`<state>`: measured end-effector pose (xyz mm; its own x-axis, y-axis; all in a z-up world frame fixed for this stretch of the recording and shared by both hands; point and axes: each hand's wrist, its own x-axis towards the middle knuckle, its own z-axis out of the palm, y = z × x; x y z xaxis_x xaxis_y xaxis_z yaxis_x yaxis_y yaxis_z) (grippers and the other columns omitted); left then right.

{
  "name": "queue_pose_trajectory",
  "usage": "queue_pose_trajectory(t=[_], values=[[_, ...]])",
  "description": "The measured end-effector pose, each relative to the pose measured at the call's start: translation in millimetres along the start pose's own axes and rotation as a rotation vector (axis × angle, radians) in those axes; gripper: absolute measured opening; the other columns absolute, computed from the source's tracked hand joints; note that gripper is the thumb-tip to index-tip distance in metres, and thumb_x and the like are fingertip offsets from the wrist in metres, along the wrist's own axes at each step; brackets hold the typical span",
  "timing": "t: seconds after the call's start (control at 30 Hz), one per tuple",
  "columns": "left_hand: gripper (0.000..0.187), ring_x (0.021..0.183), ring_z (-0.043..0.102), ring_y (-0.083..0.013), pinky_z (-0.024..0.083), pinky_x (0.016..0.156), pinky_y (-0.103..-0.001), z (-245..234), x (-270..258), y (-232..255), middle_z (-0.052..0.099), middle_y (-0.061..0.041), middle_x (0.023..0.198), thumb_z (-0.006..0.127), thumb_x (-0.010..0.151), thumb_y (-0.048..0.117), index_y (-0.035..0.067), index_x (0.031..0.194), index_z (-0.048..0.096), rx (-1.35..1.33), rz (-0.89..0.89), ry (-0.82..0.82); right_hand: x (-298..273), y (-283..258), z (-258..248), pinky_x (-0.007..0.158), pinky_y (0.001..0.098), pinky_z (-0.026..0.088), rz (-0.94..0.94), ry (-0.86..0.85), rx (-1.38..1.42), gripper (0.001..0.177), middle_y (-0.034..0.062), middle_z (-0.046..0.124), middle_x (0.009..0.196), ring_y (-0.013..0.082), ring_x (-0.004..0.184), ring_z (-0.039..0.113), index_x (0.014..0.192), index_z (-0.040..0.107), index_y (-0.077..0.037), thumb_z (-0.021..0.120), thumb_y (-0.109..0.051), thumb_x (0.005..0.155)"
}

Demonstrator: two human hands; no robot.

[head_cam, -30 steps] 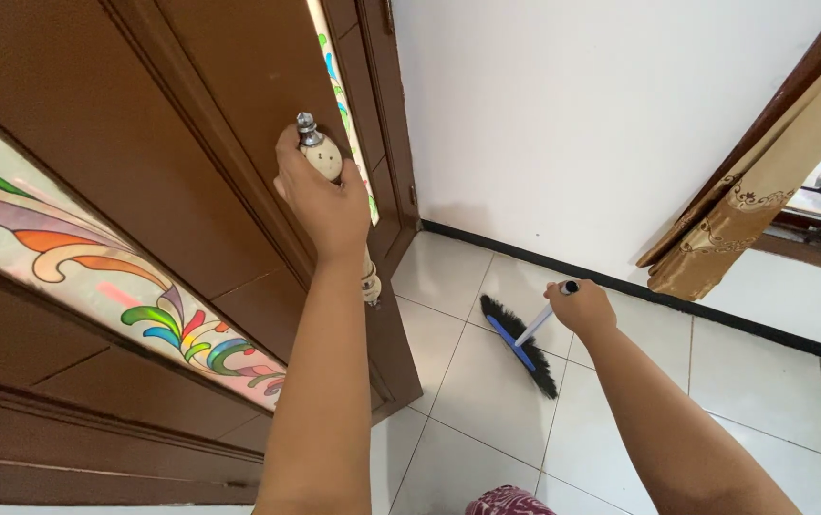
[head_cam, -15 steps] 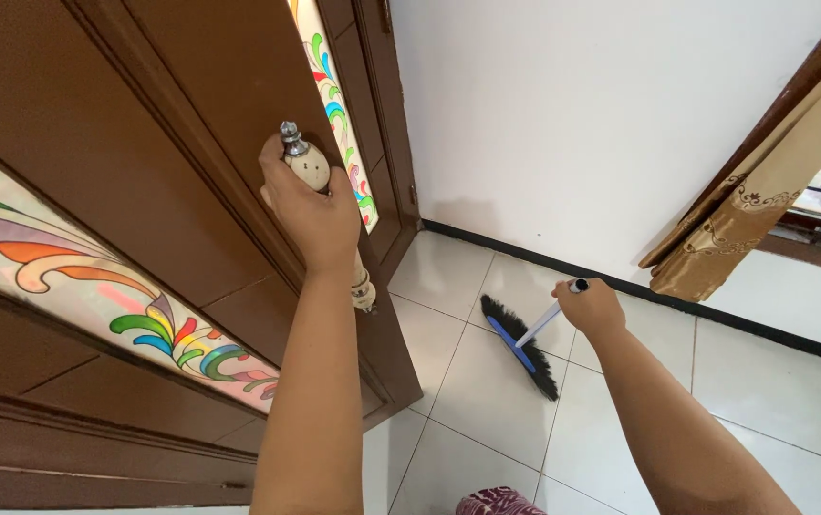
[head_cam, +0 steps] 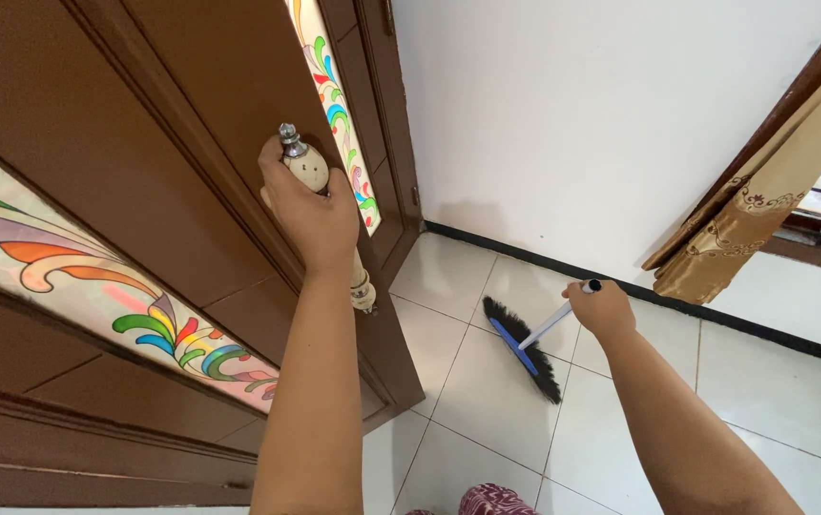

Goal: Sweeping the floor and pushing debris out the main door.

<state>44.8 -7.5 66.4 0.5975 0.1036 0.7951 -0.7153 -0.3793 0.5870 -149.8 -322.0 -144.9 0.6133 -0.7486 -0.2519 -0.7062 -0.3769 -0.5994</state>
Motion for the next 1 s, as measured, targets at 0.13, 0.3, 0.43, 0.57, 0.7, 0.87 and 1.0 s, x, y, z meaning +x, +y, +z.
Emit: queue_pose_trajectory(t=[0.13,0.3,0.43,0.57,0.7,0.87,1.0], values=[[0.056,0.108,0.054,-0.0289,0.041,0.101,-0.045,1,1,0,0.063,-0.011,0.118,0.066,0.087,-0.002,0.005,0.139,0.047,0.01,-0.045,-0.019,-2,0,-5,0.077,0.0403,0.054,0.066,0.006,0.025,0.034,0.0071,0.075,0.083,0.0257,0.078,0.07,0.094,0.084,-0.02,0.057,-0.041,0.094],[0.057,0.109,0.053,-0.0297,0.042,0.1,-0.045,2,1,-2,0.062,-0.012,0.12,0.066,0.086,-0.003,0.004,0.139,0.046,0.01,-0.04,-0.011,2,3,-3,0.078,0.0409,0.054,0.029,0.022,0.0,0.034,0.007,0.075,0.082,0.0249,0.077,0.069,0.094,0.084,-0.02,0.056,-0.04,0.094],[0.056,0.109,0.054,-0.0289,0.043,0.101,-0.045,4,1,-5,0.062,-0.012,0.12,0.065,0.086,-0.003,0.004,0.139,0.047,0.004,-0.041,-0.011,-2,3,-5,0.079,0.0414,0.054,0.031,0.016,0.02,0.035,0.0089,0.075,0.083,0.0256,0.079,0.069,0.094,0.083,-0.018,0.056,-0.04,0.094],[0.058,0.11,0.052,-0.0313,0.043,0.1,-0.045,1,1,0,0.061,-0.013,0.122,0.066,0.086,-0.002,0.003,0.14,0.046,0.028,-0.064,-0.025,-4,2,-8,0.082,0.0414,0.053,0.02,0.026,0.042,0.034,0.0102,0.075,0.085,0.0262,0.083,0.069,0.094,0.083,-0.017,0.057,-0.04,0.093],[0.057,0.11,0.054,-0.0297,0.043,0.101,-0.045,2,1,-3,0.062,-0.012,0.123,0.066,0.086,-0.002,0.005,0.139,0.047,0.033,-0.035,-0.015,3,9,-2,0.083,0.0419,0.052,0.006,0.032,0.01,0.035,0.0097,0.075,0.087,0.0266,0.085,0.069,0.095,0.083,-0.017,0.057,-0.04,0.094],[0.058,0.108,0.054,-0.029,0.042,0.101,-0.045,1,1,-2,0.062,-0.011,0.122,0.067,0.086,-0.001,0.004,0.14,0.047,0.035,-0.063,-0.033,3,7,-3,0.085,0.0424,0.053,0.041,0.019,-0.002,0.036,0.0101,0.076,0.092,0.0276,0.09,0.07,0.096,0.083,-0.018,0.055,-0.04,0.095],[0.057,0.109,0.054,-0.0285,0.042,0.102,-0.044,2,1,-3,0.062,-0.011,0.123,0.067,0.086,-0.002,0.005,0.139,0.048,0.017,-0.028,-0.011,-4,4,-7,0.086,0.0425,0.053,0.044,0.026,0.004,0.036,0.0088,0.077,0.094,0.0276,0.092,0.07,0.096,0.083,-0.018,0.055,-0.04,0.095]])
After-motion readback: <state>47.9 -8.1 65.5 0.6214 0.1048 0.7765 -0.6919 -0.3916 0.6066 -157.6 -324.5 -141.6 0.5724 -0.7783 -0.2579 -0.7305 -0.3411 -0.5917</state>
